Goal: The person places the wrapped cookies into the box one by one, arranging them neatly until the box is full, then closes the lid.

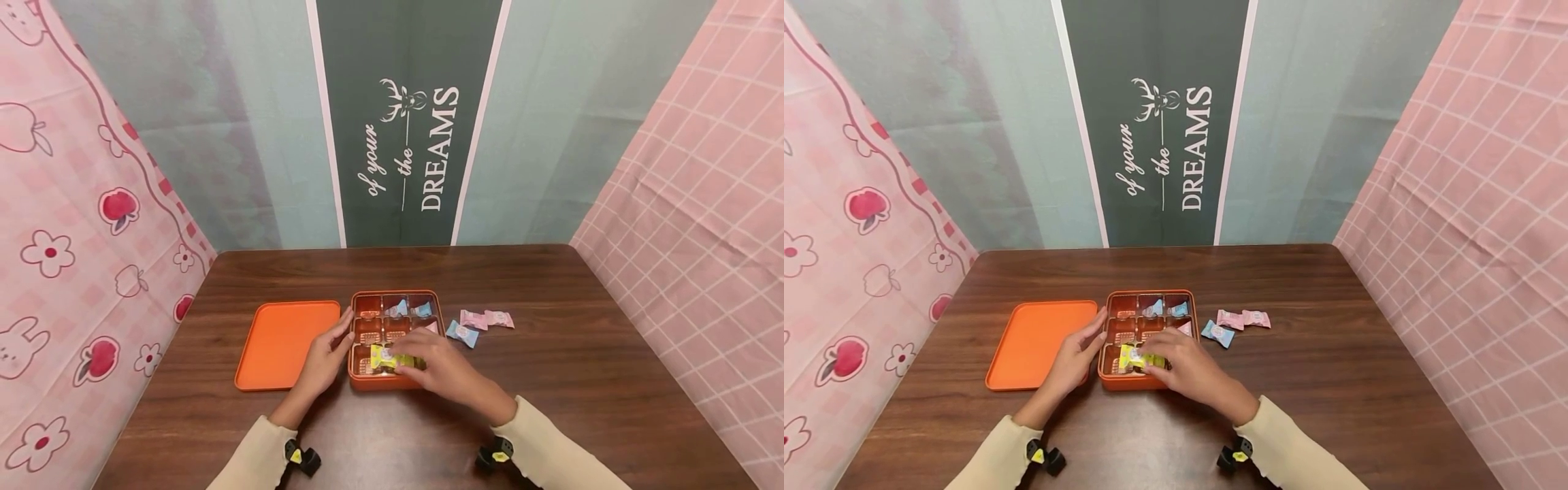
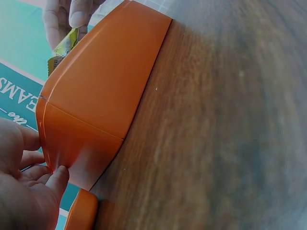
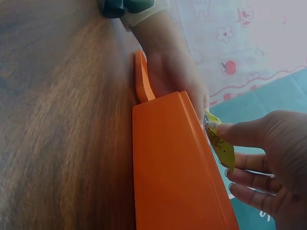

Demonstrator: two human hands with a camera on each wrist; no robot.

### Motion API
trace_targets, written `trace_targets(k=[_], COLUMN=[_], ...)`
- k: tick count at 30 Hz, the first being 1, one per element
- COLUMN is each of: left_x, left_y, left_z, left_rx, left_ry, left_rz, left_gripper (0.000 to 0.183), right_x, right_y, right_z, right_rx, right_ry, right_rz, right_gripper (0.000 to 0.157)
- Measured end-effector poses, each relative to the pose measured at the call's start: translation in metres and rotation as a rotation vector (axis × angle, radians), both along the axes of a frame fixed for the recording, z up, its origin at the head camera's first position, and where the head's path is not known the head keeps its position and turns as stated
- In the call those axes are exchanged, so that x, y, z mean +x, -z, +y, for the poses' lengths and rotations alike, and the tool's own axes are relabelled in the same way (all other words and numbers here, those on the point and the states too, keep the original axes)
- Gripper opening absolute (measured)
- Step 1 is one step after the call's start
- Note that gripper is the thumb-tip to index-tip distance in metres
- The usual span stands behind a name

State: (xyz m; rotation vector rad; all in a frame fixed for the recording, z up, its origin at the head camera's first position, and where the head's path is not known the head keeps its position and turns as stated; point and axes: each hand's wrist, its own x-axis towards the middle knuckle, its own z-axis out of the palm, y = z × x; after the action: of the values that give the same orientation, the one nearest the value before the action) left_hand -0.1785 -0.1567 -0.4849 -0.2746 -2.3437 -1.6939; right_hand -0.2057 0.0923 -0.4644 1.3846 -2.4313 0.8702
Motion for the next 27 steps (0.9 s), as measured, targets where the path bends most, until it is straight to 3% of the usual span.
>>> trace_targets(k=[12, 19, 27], left_x=[0.000, -0.015, -0.017], left_y=[0.001, 0.034, 0.037], left_z=[0.000, -0.007, -0.008], left_rx=[0.002, 0.000, -0.002], left_ry=[0.002, 0.007, 0.009], left_rz=[0.006, 0.012, 0.022], left_gripper=[0.043, 0.046, 0.046], right_x=[-0.003, -0.005, -0.009], right_y=[-0.001, 0.000, -0.001], right_z=[-0.008, -0.011, -0.013], right_rx=[0.019, 0.029, 0.060], right_ry=[-0.034, -0.051, -0.043], right_rz=[0.030, 0.048, 0.046], right_gripper=[0.025, 0.023, 0.023])
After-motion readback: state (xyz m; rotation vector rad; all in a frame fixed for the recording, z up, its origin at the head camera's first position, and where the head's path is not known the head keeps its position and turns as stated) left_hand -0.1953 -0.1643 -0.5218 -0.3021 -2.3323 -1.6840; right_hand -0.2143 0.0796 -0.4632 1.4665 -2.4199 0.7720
